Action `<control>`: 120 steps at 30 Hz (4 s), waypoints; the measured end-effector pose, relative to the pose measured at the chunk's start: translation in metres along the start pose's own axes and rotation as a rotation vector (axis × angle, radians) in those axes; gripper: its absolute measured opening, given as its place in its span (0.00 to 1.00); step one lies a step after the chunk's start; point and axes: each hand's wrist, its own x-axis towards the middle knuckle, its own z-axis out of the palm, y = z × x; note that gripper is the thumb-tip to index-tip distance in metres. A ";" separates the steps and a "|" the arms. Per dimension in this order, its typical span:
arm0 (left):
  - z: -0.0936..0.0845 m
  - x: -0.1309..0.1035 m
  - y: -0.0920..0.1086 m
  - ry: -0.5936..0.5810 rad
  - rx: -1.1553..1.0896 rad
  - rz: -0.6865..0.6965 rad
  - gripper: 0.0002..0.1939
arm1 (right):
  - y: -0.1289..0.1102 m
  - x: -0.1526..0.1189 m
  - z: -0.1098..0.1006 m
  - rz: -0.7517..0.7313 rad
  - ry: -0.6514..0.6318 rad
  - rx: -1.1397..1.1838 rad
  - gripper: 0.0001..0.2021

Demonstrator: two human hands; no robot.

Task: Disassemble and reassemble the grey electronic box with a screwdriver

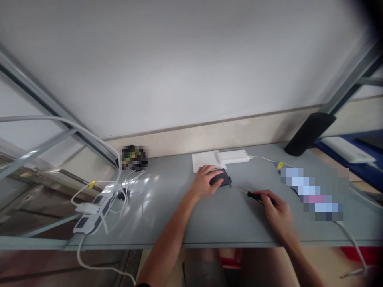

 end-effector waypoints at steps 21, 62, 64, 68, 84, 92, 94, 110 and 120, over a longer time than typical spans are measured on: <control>0.024 0.000 0.001 -0.148 -0.021 0.126 0.11 | 0.001 -0.003 -0.001 -0.068 -0.038 0.036 0.18; -0.006 -0.007 -0.076 0.194 0.241 -0.601 0.05 | 0.009 -0.002 0.000 -0.055 -0.011 0.030 0.19; -0.006 -0.005 -0.074 0.190 0.245 -0.580 0.06 | 0.010 -0.001 0.000 -0.047 -0.013 0.028 0.19; -0.002 -0.003 -0.074 0.162 0.231 -0.514 0.06 | 0.009 -0.001 0.001 -0.032 -0.013 0.034 0.19; -0.014 -0.006 -0.027 -0.066 -0.102 -0.164 0.23 | -0.058 0.086 0.043 -0.133 0.041 0.362 0.24; -0.004 -0.003 -0.018 -0.146 -0.231 -0.171 0.30 | -0.037 0.139 0.084 0.063 0.119 0.757 0.25; -0.003 -0.003 -0.017 -0.163 -0.278 -0.166 0.27 | -0.028 0.139 0.079 0.088 0.134 0.767 0.24; 0.004 -0.001 -0.016 0.095 -0.372 -0.162 0.27 | -0.035 0.139 0.055 -0.025 0.209 0.729 0.25; 0.002 -0.002 -0.017 0.104 -0.500 -0.242 0.18 | -0.050 0.123 0.044 -0.118 0.242 0.494 0.27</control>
